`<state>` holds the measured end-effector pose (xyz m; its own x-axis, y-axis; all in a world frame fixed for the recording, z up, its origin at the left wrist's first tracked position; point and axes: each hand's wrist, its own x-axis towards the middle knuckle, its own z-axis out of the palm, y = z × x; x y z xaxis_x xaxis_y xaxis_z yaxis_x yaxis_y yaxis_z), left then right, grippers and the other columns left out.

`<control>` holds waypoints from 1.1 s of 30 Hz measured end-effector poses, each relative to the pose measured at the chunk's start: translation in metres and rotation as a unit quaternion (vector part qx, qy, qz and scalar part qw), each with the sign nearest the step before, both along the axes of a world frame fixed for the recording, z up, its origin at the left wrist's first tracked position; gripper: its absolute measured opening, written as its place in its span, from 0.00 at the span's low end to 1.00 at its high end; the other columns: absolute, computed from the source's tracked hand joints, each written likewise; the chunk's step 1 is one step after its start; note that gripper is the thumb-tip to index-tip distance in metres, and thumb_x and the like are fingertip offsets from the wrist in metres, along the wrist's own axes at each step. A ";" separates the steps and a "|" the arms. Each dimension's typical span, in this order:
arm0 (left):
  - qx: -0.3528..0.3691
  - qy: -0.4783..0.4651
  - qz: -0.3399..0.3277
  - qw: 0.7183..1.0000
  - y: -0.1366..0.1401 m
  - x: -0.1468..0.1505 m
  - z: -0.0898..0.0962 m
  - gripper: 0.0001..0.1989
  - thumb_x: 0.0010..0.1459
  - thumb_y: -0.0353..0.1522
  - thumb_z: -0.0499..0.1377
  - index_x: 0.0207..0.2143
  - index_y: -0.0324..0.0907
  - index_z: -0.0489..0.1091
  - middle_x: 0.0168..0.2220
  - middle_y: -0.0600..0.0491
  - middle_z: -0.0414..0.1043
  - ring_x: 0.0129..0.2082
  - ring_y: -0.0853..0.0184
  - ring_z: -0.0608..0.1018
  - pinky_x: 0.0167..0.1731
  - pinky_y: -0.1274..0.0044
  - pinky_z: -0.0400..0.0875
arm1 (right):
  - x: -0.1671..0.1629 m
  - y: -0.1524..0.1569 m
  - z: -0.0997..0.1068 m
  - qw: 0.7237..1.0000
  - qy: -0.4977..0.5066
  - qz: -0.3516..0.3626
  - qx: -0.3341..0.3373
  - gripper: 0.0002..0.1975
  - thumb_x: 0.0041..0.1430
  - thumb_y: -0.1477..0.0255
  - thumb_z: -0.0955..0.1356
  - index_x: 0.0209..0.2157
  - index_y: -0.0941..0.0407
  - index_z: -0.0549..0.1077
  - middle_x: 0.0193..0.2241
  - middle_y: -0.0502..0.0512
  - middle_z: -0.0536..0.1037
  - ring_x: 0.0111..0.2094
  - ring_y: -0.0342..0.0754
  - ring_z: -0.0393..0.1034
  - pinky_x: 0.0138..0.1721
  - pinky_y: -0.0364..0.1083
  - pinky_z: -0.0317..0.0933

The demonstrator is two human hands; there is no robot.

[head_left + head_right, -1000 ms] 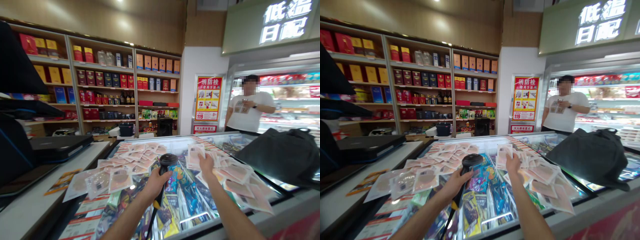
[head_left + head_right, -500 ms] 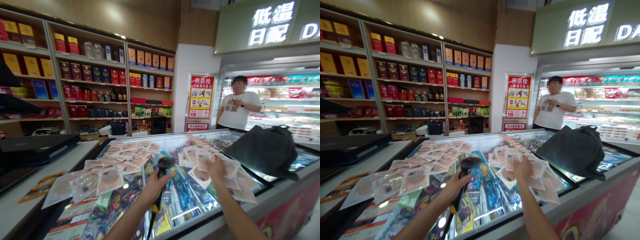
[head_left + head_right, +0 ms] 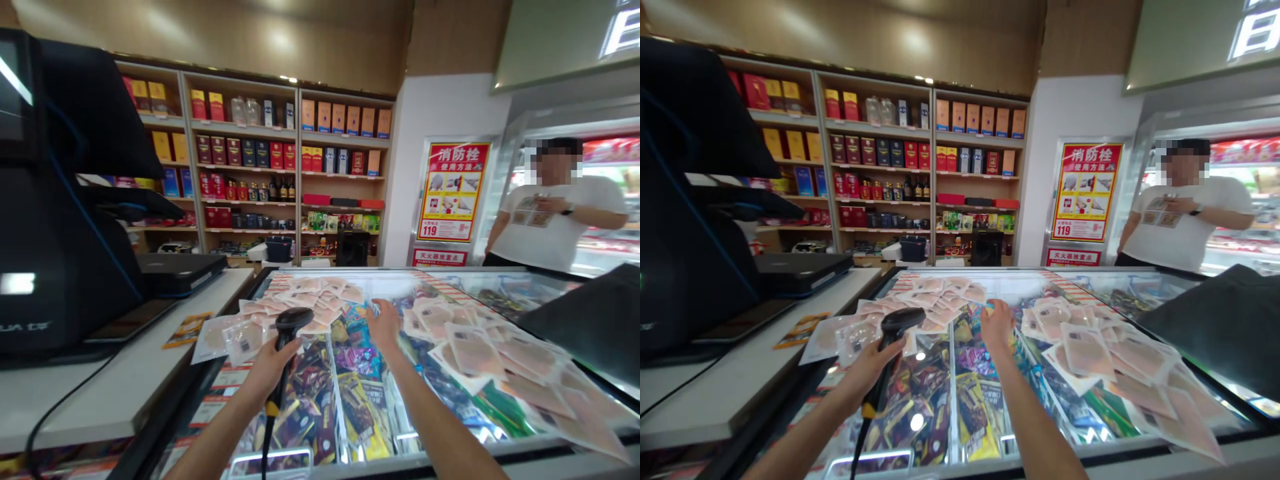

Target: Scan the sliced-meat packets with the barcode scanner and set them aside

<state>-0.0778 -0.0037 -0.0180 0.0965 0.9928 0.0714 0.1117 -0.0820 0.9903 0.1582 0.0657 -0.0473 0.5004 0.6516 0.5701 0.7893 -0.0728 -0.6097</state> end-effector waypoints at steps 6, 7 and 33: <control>-0.028 0.009 0.081 0.996 -0.006 -0.045 -0.002 0.16 0.40 0.44 0.56 0.17 0.40 0.59 0.10 0.61 0.59 0.12 0.75 0.61 0.14 0.81 0.54 | -0.087 0.006 -0.012 0.991 -0.034 0.122 -0.043 0.13 0.48 0.66 0.60 0.36 0.54 0.67 0.38 0.54 0.70 0.43 0.51 0.59 0.41 0.48 0.48; -0.030 0.017 0.094 0.995 -0.007 -0.051 -0.002 0.17 0.40 0.44 0.56 0.16 0.40 0.59 0.10 0.61 0.59 0.11 0.75 0.61 0.14 0.81 0.54 | -0.100 0.006 -0.013 0.988 -0.041 0.139 -0.056 0.14 0.48 0.65 0.60 0.36 0.55 0.68 0.38 0.55 0.70 0.43 0.51 0.59 0.41 0.48 0.48; -0.031 -0.016 0.102 0.994 -0.028 -0.079 -0.005 0.18 0.41 0.45 0.55 0.17 0.39 0.60 0.11 0.60 0.59 0.12 0.75 0.61 0.15 0.82 0.53 | -0.150 0.010 -0.022 0.952 -0.024 0.248 -0.180 0.34 0.30 0.68 0.70 0.44 0.60 0.62 0.37 0.60 0.71 0.39 0.52 0.65 0.37 0.45 0.57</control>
<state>-0.1571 -0.0321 -0.0228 -0.1096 0.9939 0.0095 0.0875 0.0002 0.9962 0.0085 0.0753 -0.0692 0.0591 0.9581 0.2801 0.8078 0.1190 -0.5773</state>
